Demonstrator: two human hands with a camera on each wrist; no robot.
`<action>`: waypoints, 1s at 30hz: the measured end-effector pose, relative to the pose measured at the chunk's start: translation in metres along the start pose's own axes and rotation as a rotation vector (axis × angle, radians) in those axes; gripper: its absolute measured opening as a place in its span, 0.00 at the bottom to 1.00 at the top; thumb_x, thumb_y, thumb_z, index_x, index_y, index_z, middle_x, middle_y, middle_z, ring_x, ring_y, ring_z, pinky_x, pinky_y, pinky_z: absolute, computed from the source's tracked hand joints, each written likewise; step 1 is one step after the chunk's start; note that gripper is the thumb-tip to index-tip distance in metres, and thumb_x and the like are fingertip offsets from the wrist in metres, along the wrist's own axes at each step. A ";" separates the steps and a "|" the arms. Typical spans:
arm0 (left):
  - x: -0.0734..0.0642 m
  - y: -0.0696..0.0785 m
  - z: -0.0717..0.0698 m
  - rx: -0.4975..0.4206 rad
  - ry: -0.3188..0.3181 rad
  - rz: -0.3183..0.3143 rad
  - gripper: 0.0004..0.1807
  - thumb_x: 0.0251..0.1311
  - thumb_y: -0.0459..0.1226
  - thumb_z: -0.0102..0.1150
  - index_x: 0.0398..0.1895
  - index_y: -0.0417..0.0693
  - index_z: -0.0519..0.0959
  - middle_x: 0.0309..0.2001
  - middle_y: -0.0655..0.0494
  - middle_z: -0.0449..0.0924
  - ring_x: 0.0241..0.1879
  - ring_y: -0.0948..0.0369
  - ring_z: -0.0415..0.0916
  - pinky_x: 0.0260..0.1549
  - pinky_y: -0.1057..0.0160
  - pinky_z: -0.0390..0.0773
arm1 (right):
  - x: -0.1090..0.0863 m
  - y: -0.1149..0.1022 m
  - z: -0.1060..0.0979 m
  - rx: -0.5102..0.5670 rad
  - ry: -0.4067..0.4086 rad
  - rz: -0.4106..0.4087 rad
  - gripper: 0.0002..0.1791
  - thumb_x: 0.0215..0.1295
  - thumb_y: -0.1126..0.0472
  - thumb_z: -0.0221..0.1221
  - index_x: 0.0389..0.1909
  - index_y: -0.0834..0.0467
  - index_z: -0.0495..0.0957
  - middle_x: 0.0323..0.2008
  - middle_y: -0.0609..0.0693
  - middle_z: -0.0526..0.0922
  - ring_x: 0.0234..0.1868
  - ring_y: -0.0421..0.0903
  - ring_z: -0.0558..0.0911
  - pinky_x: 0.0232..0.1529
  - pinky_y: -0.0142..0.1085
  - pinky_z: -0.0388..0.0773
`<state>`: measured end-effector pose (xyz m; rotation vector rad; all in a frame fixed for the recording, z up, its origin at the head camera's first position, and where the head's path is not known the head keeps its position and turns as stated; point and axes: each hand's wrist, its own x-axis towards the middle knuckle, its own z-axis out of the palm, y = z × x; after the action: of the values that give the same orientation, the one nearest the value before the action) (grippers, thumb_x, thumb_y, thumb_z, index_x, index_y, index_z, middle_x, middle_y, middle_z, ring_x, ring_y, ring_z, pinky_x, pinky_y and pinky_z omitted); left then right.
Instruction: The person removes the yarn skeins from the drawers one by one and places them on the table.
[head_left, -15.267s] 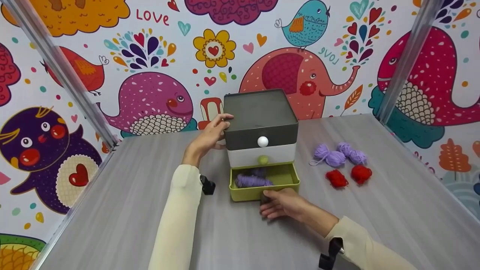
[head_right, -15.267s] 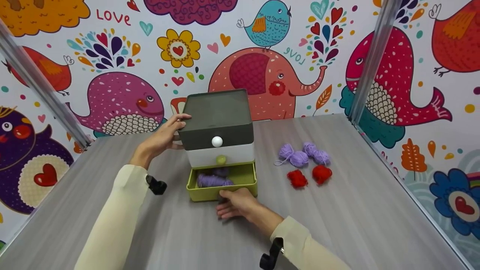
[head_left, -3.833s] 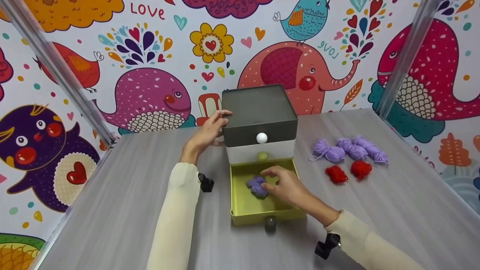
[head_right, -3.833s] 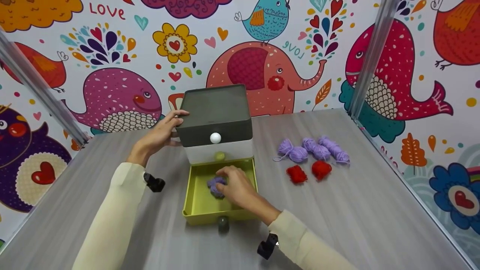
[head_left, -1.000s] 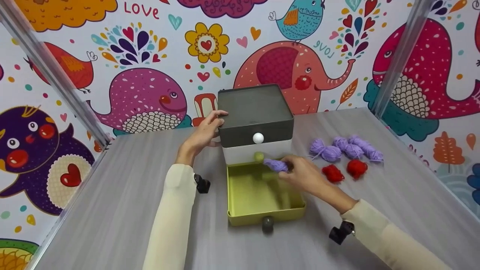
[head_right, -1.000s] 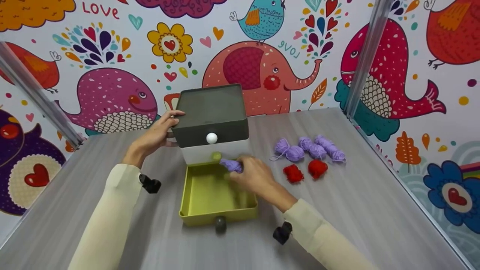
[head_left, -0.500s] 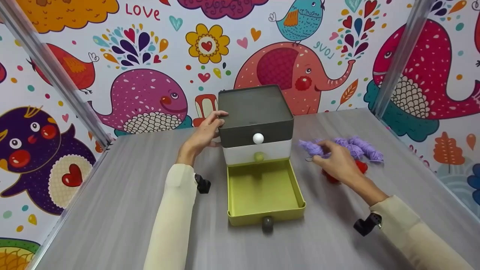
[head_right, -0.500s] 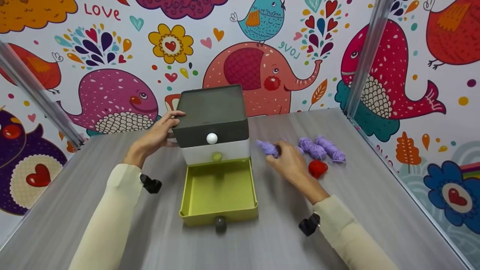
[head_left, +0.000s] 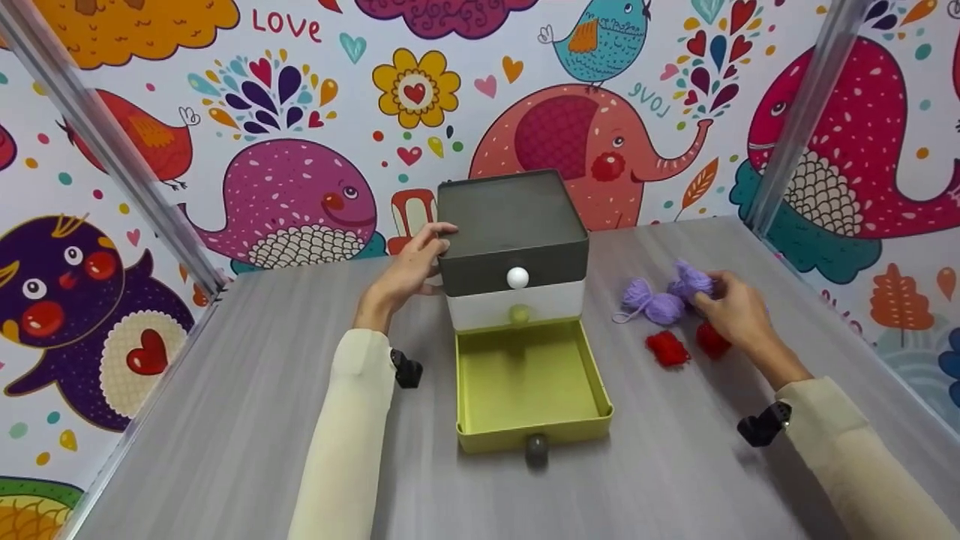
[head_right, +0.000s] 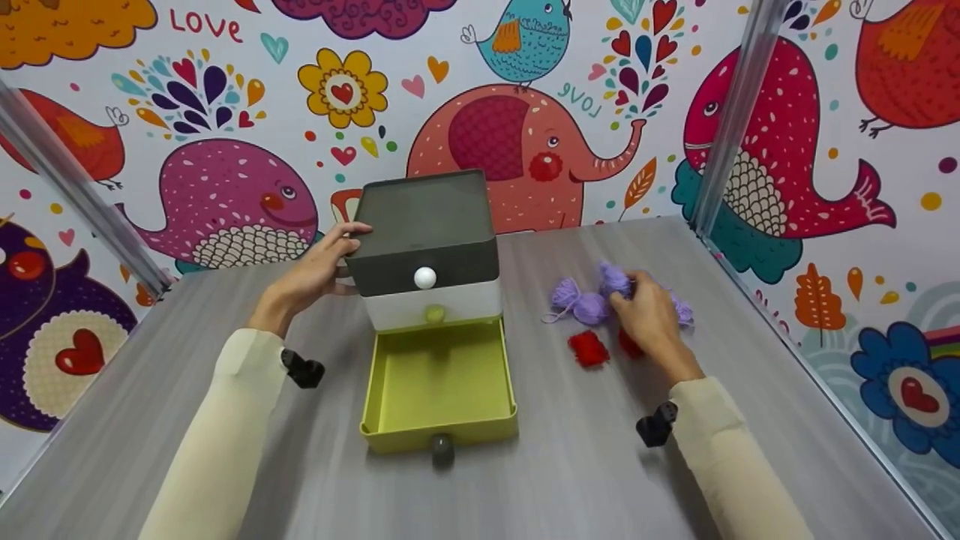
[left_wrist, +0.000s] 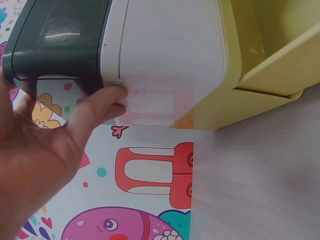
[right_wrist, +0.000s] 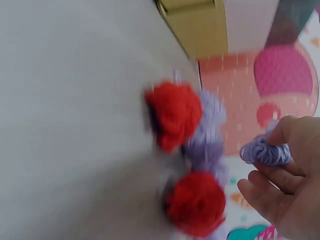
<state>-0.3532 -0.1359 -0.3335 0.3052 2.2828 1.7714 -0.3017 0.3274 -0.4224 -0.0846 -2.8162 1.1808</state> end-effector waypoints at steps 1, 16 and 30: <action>0.000 0.000 0.000 0.004 0.000 -0.002 0.19 0.77 0.46 0.39 0.68 0.62 0.64 0.70 0.43 0.58 0.71 0.31 0.60 0.55 0.36 0.78 | 0.002 0.004 -0.003 0.004 -0.004 0.017 0.30 0.75 0.56 0.50 0.71 0.68 0.60 0.59 0.70 0.72 0.54 0.61 0.74 0.56 0.49 0.80; 0.001 -0.001 0.001 -0.009 0.015 -0.008 0.19 0.77 0.45 0.40 0.67 0.63 0.65 0.69 0.45 0.60 0.69 0.34 0.65 0.56 0.36 0.77 | 0.016 0.045 -0.029 0.003 0.064 0.081 0.30 0.78 0.58 0.44 0.75 0.67 0.55 0.65 0.74 0.65 0.59 0.66 0.69 0.61 0.57 0.76; -0.001 -0.001 0.002 0.041 0.005 -0.008 0.20 0.77 0.48 0.40 0.69 0.65 0.64 0.73 0.45 0.57 0.72 0.32 0.60 0.59 0.33 0.74 | 0.021 0.079 -0.060 0.465 0.122 0.343 0.36 0.74 0.48 0.53 0.77 0.57 0.55 0.37 0.31 0.79 0.44 0.32 0.78 0.42 0.21 0.81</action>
<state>-0.3519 -0.1347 -0.3349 0.2994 2.3228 1.7251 -0.3154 0.4271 -0.4362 -0.5994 -2.4090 1.7986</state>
